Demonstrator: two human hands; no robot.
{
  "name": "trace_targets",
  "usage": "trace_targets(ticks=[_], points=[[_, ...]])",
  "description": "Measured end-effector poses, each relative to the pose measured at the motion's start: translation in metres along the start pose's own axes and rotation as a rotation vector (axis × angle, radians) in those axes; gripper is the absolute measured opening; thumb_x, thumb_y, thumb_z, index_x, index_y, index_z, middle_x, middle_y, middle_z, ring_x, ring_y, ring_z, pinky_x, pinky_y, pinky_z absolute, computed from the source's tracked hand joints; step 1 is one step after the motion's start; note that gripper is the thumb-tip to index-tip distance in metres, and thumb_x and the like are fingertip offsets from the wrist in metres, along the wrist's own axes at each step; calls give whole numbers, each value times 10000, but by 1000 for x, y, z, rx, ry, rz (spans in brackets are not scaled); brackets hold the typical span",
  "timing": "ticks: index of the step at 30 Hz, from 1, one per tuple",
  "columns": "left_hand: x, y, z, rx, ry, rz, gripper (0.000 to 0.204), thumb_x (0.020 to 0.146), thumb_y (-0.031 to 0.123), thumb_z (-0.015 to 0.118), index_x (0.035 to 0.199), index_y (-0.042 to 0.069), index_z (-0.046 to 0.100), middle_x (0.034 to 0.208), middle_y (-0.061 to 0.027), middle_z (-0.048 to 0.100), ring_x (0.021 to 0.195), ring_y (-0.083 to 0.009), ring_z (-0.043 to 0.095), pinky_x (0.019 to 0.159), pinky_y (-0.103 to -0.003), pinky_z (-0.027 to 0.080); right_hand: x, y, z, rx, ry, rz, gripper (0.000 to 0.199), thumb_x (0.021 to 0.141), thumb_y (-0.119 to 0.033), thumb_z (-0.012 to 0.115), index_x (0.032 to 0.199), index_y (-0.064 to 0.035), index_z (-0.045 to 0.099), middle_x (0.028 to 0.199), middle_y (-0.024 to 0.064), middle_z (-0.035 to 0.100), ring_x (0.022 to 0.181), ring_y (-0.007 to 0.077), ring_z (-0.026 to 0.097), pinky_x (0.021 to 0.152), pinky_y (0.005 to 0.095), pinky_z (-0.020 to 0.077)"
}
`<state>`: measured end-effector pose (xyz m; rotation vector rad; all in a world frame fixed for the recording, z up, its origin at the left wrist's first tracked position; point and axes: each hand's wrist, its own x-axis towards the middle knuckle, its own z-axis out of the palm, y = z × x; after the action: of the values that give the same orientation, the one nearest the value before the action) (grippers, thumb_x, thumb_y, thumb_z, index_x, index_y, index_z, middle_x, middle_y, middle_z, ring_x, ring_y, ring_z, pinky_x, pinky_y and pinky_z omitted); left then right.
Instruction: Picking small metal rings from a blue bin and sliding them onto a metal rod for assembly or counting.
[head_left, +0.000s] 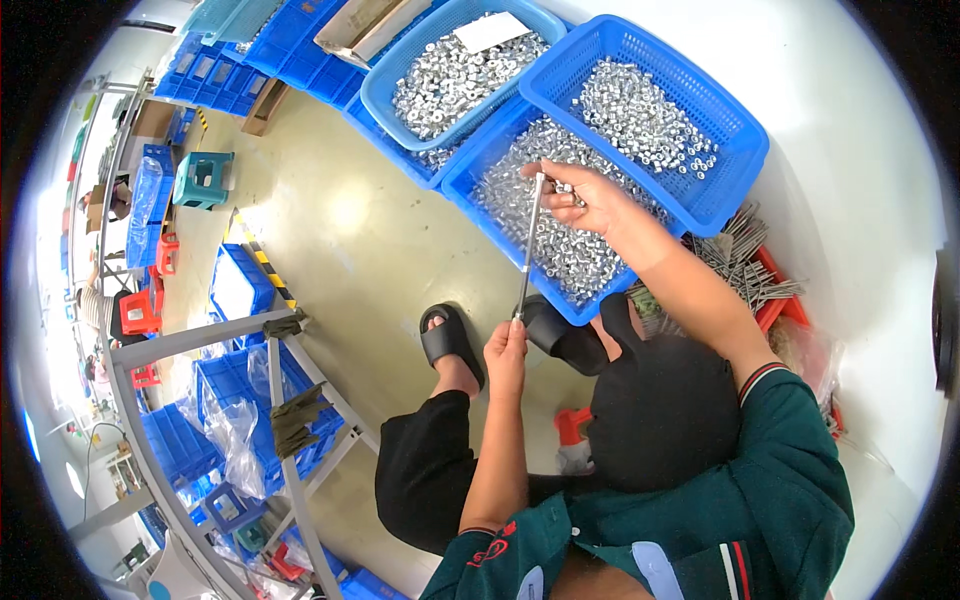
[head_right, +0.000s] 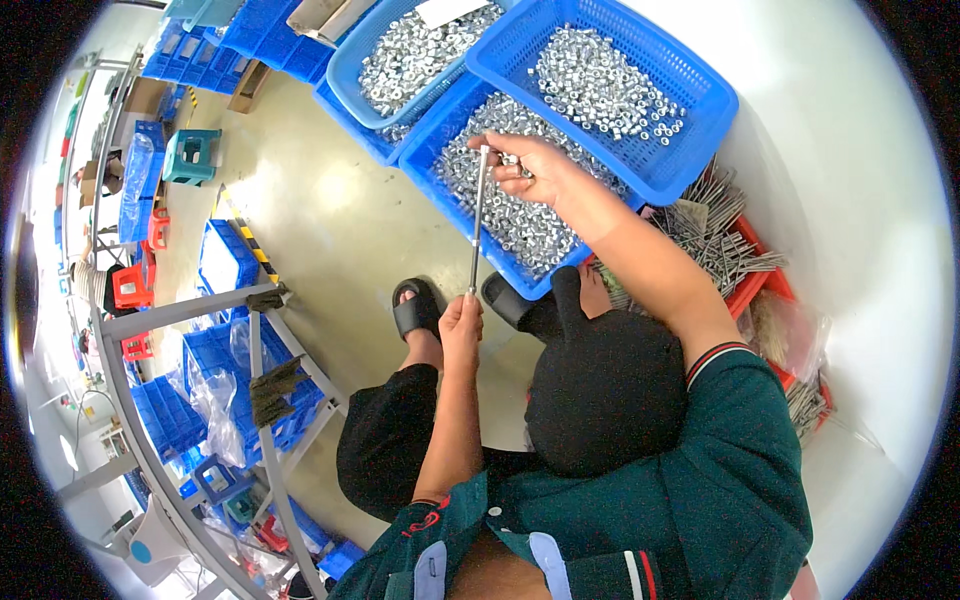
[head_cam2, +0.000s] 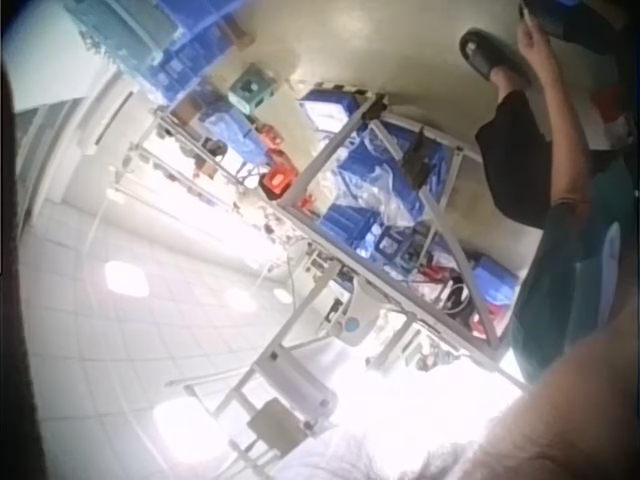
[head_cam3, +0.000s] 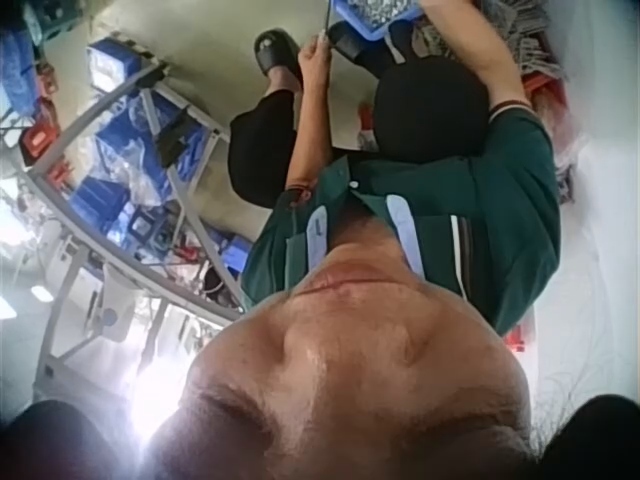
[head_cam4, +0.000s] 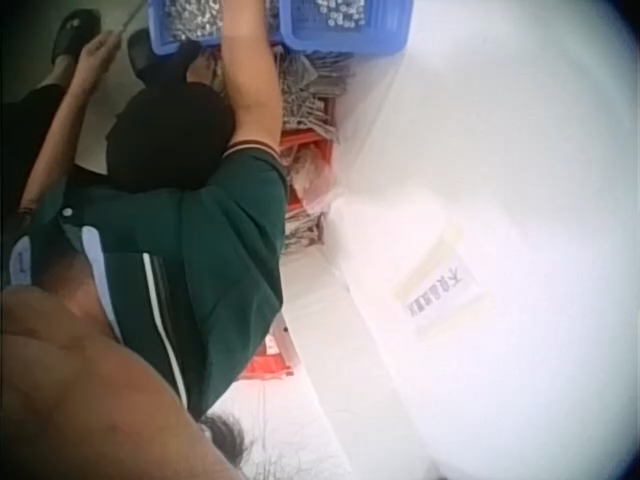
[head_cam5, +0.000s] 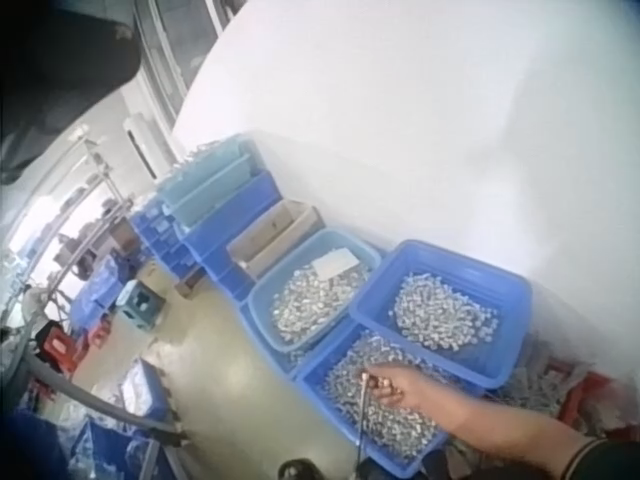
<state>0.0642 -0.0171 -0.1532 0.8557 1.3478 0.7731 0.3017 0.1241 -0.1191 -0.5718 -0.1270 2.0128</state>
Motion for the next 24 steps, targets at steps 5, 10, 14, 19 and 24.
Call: trace_targets(ticks=[5, 10, 14, 19, 24], points=[[-3, 4, 1, -7, -20, -44, 300, 889, 298, 486, 662, 101, 473, 494, 81, 327, 398, -13, 256, 368, -185, 183, 1, 4, -6, -64, -62, -73, 232, 882, -202, 497, 993, 1, 520, 711, 14, 469, 457, 30, 372, 338, 148, 257], [-3, 10, -1, -96, -23, -127, 306, 892, 299, 480, 657, 103, 467, 481, 83, 307, 378, -12, 227, 356, -190, 162, 1, 4, -5, -55, -38, -72, 210, 873, -198, 510, 970, -12, 522, 708, 10, 479, 463, 29, 373, 343, 143, 257], [-3, 9, -4, -79, -25, -104, 303, 892, 297, 481, 661, 101, 472, 482, 81, 310, 379, -13, 231, 356, -187, 158, 4, 3, -6, -60, 52, -45, 250, 867, -249, 524, 968, -20, 531, 688, 2, 473, 456, 28, 368, 337, 139, 259], [-3, 8, -3, -50, -17, -19, 301, 890, 299, 484, 666, 99, 481, 485, 82, 325, 391, -12, 246, 366, -183, 173, 2, 4, -6, 6, 50, 53, 338, 875, -332, 498, 1002, -21, 532, 661, -3, 450, 445, 28, 353, 312, 138, 240], [0, 1, -6, 24, 22, 20, 307, 875, 309, 513, 651, 100, 496, 491, 76, 361, 413, -17, 287, 382, -181, 203, 0, 3, 1, -18, -8, 125, 425, 896, -388, 432, 1077, -13, 518, 624, -9, 403, 422, 27, 328, 293, 136, 221]])
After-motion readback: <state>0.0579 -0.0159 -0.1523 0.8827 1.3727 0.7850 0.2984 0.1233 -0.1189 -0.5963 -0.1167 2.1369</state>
